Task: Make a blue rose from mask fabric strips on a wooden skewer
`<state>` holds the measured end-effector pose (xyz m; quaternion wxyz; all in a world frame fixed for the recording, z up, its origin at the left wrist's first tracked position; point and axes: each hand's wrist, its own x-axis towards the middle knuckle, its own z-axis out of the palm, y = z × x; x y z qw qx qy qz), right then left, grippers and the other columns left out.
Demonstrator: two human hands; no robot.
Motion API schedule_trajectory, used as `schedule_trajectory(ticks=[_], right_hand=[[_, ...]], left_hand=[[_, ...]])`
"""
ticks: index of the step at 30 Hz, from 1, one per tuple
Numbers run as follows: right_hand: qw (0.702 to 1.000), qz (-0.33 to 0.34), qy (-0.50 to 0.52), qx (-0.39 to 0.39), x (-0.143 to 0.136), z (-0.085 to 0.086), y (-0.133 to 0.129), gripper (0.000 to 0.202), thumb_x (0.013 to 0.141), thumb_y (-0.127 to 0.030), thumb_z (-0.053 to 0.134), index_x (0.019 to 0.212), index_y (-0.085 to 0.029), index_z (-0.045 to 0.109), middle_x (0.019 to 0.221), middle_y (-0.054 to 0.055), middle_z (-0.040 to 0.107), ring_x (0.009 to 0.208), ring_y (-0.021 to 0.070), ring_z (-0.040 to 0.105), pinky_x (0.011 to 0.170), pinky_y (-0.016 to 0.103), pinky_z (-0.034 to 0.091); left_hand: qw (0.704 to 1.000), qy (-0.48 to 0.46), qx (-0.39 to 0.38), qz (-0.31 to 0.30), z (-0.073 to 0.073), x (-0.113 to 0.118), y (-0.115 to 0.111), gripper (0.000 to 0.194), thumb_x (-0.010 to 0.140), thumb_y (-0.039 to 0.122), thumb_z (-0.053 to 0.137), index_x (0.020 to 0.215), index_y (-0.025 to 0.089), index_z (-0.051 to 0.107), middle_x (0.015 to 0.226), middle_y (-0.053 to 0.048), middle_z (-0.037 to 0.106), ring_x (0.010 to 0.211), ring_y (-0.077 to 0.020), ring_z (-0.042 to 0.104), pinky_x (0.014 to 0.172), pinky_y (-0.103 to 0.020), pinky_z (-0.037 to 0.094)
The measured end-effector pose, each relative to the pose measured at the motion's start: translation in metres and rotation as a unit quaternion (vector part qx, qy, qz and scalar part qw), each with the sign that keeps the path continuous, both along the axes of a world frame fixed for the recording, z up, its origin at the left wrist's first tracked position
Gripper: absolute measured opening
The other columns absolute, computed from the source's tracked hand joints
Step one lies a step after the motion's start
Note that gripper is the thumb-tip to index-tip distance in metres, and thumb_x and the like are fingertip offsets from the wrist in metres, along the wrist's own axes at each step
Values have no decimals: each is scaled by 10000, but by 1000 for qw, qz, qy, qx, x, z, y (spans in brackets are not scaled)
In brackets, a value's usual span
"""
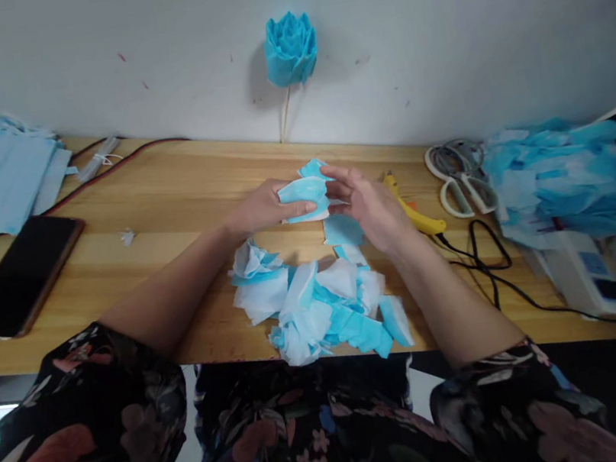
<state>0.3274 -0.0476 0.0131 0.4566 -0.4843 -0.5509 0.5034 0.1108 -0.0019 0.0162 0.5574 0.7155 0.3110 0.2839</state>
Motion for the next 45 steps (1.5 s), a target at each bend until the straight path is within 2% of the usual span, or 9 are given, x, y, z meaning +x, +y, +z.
schedule_trajectory(ticks=[4,6,12,21,25,29,34,39,45], right_hand=[[1000,18,2,-3,-5,-11,0,490,783,-629,785,1118,-275,737,1033,40,784,931,222,733,834,404,629],[1000,8,6,8,-5,-14,0,480,746,-571,840,1101,-266,736,972,25,778,872,204,726,815,391,627],[1000,-10,0,27,-6,-14,0,478,722,-544,855,1097,-270,741,909,5,774,836,195,726,806,382,625],[999,-31,18,19,-6,-5,-3,482,819,-678,733,1108,-293,744,932,19,749,856,194,704,772,365,626],[999,-21,16,23,-6,-2,-4,504,746,-596,845,1130,-294,718,863,-5,716,797,171,670,785,347,608],[998,-52,36,24,-6,-3,-2,508,713,-534,887,1103,-285,677,778,-38,677,701,140,632,746,323,590],[995,-69,71,12,-7,-3,-2,413,702,-490,886,923,-268,618,745,-51,654,685,124,629,711,297,580],[995,-63,74,3,-8,0,-3,261,745,-421,836,832,-240,670,752,-31,659,717,121,631,722,289,580],[993,-68,98,-8,-11,4,-4,281,786,-512,783,839,-241,729,833,11,706,777,151,660,719,306,599]], left_hand=[[1000,-19,-2,-1,-3,2,2,438,731,587,799,762,172,662,695,3,615,670,-147,559,612,-265,424],[1000,-23,2,9,-5,2,4,444,737,606,799,772,183,666,711,-9,633,681,-157,583,594,-263,430],[998,-44,-15,48,-6,1,6,520,811,696,706,808,178,666,729,-28,652,675,-148,595,606,-251,488],[992,-84,-42,80,-11,0,6,475,821,621,753,819,147,718,685,-12,665,616,-114,599,583,-217,477],[988,-106,-52,103,-14,0,8,489,803,636,767,821,148,744,707,-18,693,629,-121,613,598,-224,476],[987,-116,-58,90,-16,-1,8,496,807,641,767,876,150,777,788,-33,737,717,-145,660,685,-251,497],[990,-122,-41,50,-15,-1,7,520,784,669,778,853,154,788,802,-29,742,758,-156,667,727,-264,495],[990,-126,-28,58,-15,-1,7,527,777,673,782,849,151,790,810,-35,747,762,-155,662,722,-257,493],[990,-129,-23,55,-17,-1,8,507,802,655,771,862,152,789,801,-32,740,742,-146,661,701,-253,491]])
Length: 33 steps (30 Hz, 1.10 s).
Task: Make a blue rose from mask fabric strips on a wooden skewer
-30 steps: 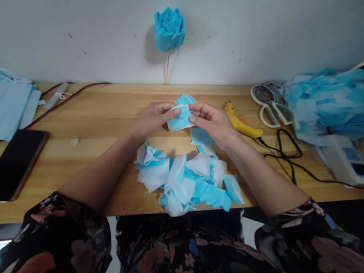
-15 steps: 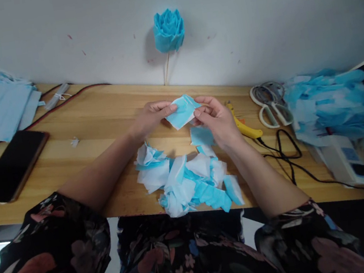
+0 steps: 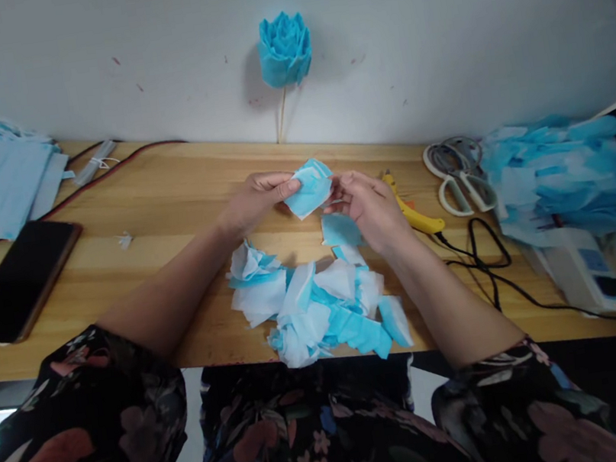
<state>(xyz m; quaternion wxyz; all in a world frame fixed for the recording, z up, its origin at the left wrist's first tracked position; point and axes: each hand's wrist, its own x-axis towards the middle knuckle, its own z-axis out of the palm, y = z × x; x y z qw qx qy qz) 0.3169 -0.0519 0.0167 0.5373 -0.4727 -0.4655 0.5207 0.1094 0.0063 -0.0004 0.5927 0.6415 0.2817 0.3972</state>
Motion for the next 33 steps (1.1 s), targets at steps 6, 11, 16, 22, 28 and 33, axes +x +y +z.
schedule_trajectory(ticks=[6,11,16,22,28,33], right_hand=[[997,-8,-68,33,-1,0,-2,389,703,-583,860,769,-241,687,746,-17,666,700,134,623,707,296,576],[991,-18,-120,51,-1,-4,-1,364,728,-553,844,755,-235,671,687,-20,647,658,137,595,662,295,529],[989,-11,-137,50,1,-6,0,372,736,-569,833,758,-240,661,691,-18,646,670,149,599,673,311,515],[986,-1,-160,55,-1,-8,0,372,732,-568,837,739,-238,665,660,-28,627,649,148,582,673,316,504],[985,-1,-166,55,0,-10,0,309,770,-512,816,738,-243,668,660,-30,624,644,146,573,678,318,502],[982,-4,-180,64,1,-12,0,299,775,-491,814,743,-238,658,696,-27,643,654,141,570,674,310,500]], left_hand=[[1000,2,-10,-6,-1,1,1,501,813,645,768,866,147,786,784,-37,734,714,-143,657,681,-252,501],[1000,-3,-30,-2,-3,2,1,512,821,656,753,925,156,792,874,-53,763,801,-162,692,758,-268,528],[1000,14,-17,-1,1,2,-1,546,830,687,718,976,166,793,933,-53,772,864,-168,692,835,-281,519],[999,35,-19,20,9,4,-6,519,826,656,726,912,146,774,828,-29,729,744,-134,637,704,-243,479],[998,43,-22,45,6,6,-4,347,827,501,762,849,155,740,695,8,644,617,-103,546,596,-234,408],[995,43,-22,83,8,7,-4,269,870,415,724,778,163,701,644,22,604,593,-100,521,581,-237,392]])
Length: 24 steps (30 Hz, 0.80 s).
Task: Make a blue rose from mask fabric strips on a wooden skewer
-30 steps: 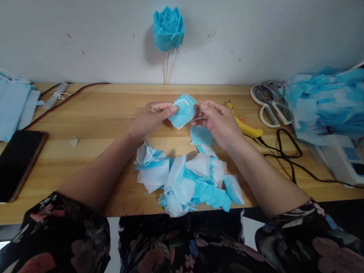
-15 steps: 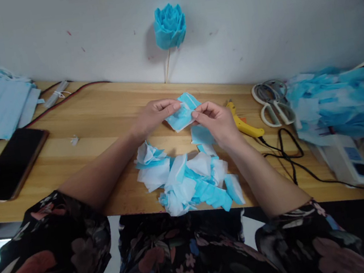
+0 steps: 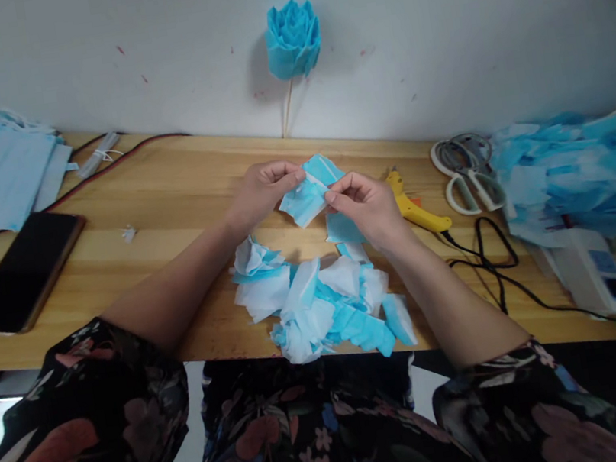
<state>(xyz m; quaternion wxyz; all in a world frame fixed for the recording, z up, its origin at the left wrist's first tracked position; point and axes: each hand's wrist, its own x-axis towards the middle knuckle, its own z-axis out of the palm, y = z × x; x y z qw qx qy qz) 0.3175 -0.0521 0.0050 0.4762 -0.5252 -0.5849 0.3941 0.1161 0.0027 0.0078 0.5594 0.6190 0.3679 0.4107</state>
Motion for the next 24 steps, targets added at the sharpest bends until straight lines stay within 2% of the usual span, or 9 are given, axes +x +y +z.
schedule_trajectory(ticks=[5,9,11,13,18,22,24], right_hand=[[998,-12,54,-18,-4,7,-2,341,769,-521,821,762,-243,623,744,-20,648,702,145,608,697,307,547],[985,11,157,-74,-5,11,-4,443,800,-666,746,1005,-282,663,877,6,716,835,188,694,723,337,601],[979,36,175,-100,-5,12,-4,542,793,-721,721,1130,-300,661,940,21,741,894,207,712,747,359,614],[977,61,168,-117,-5,12,-5,584,770,-733,738,1162,-306,666,985,31,749,944,221,716,770,370,618],[979,82,141,-122,-10,11,-7,513,701,-629,843,1047,-281,693,948,17,741,888,203,702,774,350,596],[987,49,94,-120,-9,7,-7,336,711,-513,857,796,-240,680,705,-22,657,635,141,593,606,292,513],[991,29,70,-111,-8,5,-7,315,727,-488,842,720,-233,658,624,-35,605,554,118,517,532,271,449]], left_hand=[[1000,-16,-2,10,3,2,-2,283,862,419,738,752,165,679,668,15,632,651,-113,572,633,-238,433],[999,-29,3,30,2,3,-1,312,851,464,751,793,164,690,709,6,669,676,-118,596,656,-236,459],[999,-34,10,35,2,3,-1,319,851,471,752,798,162,692,720,6,677,682,-116,603,659,-231,465],[999,-35,16,36,2,4,-1,328,844,481,758,795,162,698,727,6,682,694,-116,611,657,-228,466],[998,-43,37,33,1,6,-4,394,816,555,776,801,165,721,746,-12,701,746,-141,643,654,-236,468],[998,-51,28,14,-2,5,-3,437,802,606,783,820,171,739,749,-13,703,737,-140,640,655,-240,484],[997,-71,3,-20,-5,4,-2,483,833,658,732,830,175,739,760,-13,705,723,-132,638,674,-247,506]])
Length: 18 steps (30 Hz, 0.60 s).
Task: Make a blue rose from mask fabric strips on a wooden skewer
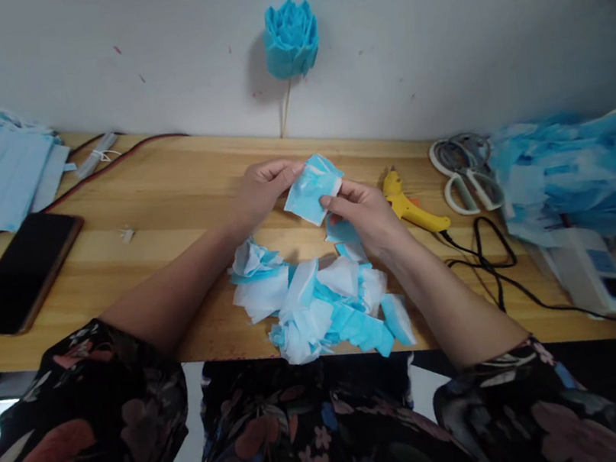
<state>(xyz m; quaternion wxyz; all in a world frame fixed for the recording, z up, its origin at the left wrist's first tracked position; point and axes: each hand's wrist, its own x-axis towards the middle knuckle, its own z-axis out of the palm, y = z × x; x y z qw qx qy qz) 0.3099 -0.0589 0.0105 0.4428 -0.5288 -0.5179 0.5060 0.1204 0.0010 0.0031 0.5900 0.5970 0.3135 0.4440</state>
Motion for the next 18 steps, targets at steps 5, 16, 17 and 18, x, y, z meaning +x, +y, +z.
schedule_trajectory(ticks=[5,16,17,18], right_hand=[[999,-17,-9,26,2,2,2,266,726,-456,818,723,-235,671,631,-34,603,548,114,487,519,266,417],[994,-72,-23,83,12,6,10,241,752,-446,788,742,-236,670,658,-29,614,597,127,523,584,278,471],[991,-85,-27,95,16,6,12,237,761,-452,784,779,-238,682,687,-23,634,616,135,544,589,284,478],[988,-99,-33,110,20,5,15,236,772,-455,779,811,-241,689,720,-16,653,641,145,566,596,291,485]], left_hand=[[998,-16,-37,-49,-7,-1,5,550,832,721,690,860,173,727,764,-21,692,674,-122,634,649,-253,507],[999,37,6,-16,-6,-5,9,442,828,588,774,787,156,688,700,-19,697,596,-93,601,594,-219,462],[1000,27,5,-11,-7,-5,10,445,846,593,756,799,155,690,725,-28,714,603,-93,612,599,-221,468],[1000,17,3,-5,-8,-5,11,442,861,591,743,814,155,694,745,-34,727,606,-93,620,599,-221,471]])
